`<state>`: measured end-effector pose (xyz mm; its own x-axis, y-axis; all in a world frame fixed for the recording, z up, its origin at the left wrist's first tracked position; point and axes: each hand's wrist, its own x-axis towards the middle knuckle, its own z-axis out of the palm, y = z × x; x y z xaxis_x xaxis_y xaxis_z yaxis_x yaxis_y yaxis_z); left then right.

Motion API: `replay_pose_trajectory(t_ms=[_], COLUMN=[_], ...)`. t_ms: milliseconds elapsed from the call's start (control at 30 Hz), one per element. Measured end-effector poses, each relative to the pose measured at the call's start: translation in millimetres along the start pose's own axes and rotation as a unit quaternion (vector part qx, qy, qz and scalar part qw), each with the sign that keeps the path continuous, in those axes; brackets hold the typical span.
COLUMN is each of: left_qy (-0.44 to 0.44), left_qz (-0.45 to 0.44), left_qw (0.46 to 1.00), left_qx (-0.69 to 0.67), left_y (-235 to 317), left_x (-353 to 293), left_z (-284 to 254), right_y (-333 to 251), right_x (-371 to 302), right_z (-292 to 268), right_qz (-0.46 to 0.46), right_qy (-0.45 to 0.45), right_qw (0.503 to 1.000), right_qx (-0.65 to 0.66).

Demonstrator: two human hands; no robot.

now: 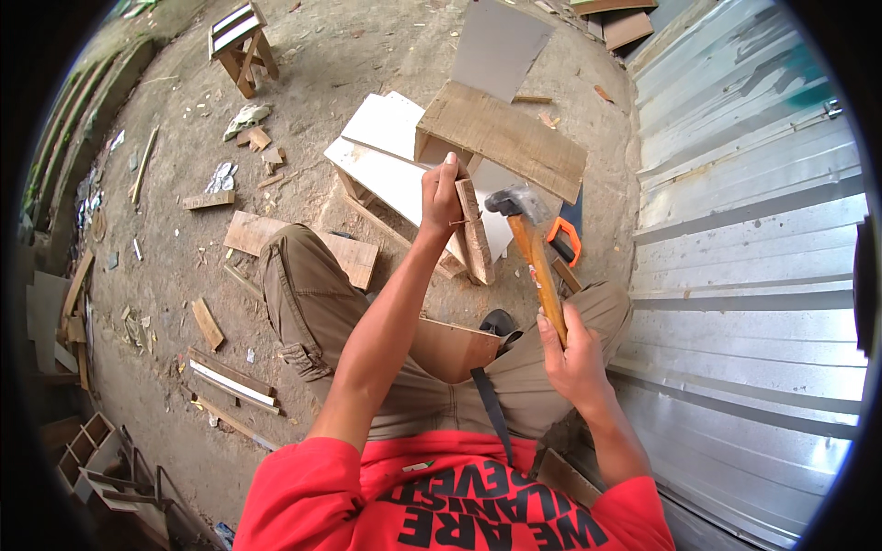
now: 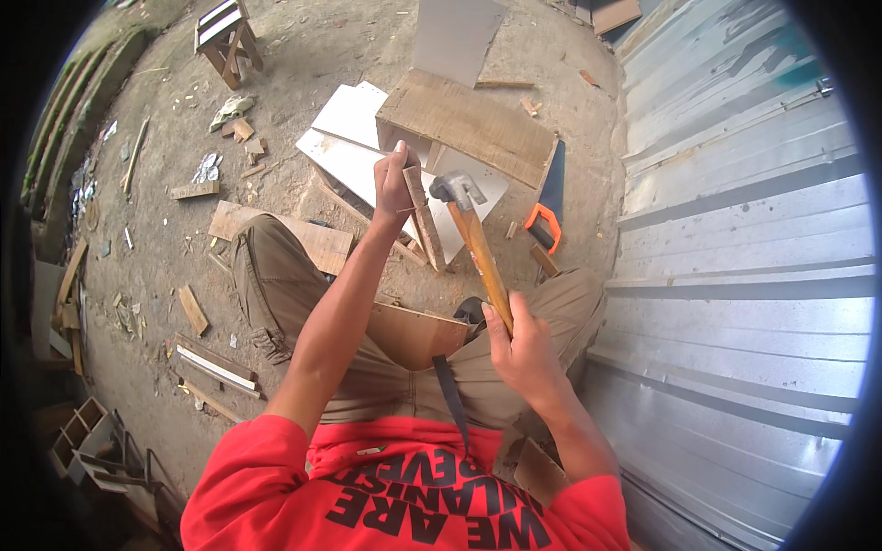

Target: The person sits on the ground and assembles a small wooden box. They use a hammer to drive nails into the wooden pieces, joining them together to form the box structure.

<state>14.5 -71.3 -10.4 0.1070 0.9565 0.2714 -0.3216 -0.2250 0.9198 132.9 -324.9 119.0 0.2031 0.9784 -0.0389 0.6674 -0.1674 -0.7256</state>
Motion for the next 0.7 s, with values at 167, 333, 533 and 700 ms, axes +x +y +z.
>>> replay_pose_trajectory(t_ms=[167,333,533,700], left_qy=[0.019,0.031,0.013,0.007], left_qz=[-0.011,0.011,0.04,0.049], left_qw=[1.0,0.999,0.997,0.996], left_qx=[-0.004,0.013,0.062,0.076], left_y=[2,0,-1,-5], left_x=[3,4,2,5], left_z=[-2,-3,-5,-3], right_y=[-5,8,-5,7], right_x=[-3,-6,-7,-12], right_z=[5,13,16,16], right_qz=[-0.043,0.008,-0.043,-0.005], right_qy=[0.08,-0.01,0.102,0.037], right_qw=[0.994,1.0,0.993,0.999], right_qx=[0.064,0.008,0.04,-0.003])
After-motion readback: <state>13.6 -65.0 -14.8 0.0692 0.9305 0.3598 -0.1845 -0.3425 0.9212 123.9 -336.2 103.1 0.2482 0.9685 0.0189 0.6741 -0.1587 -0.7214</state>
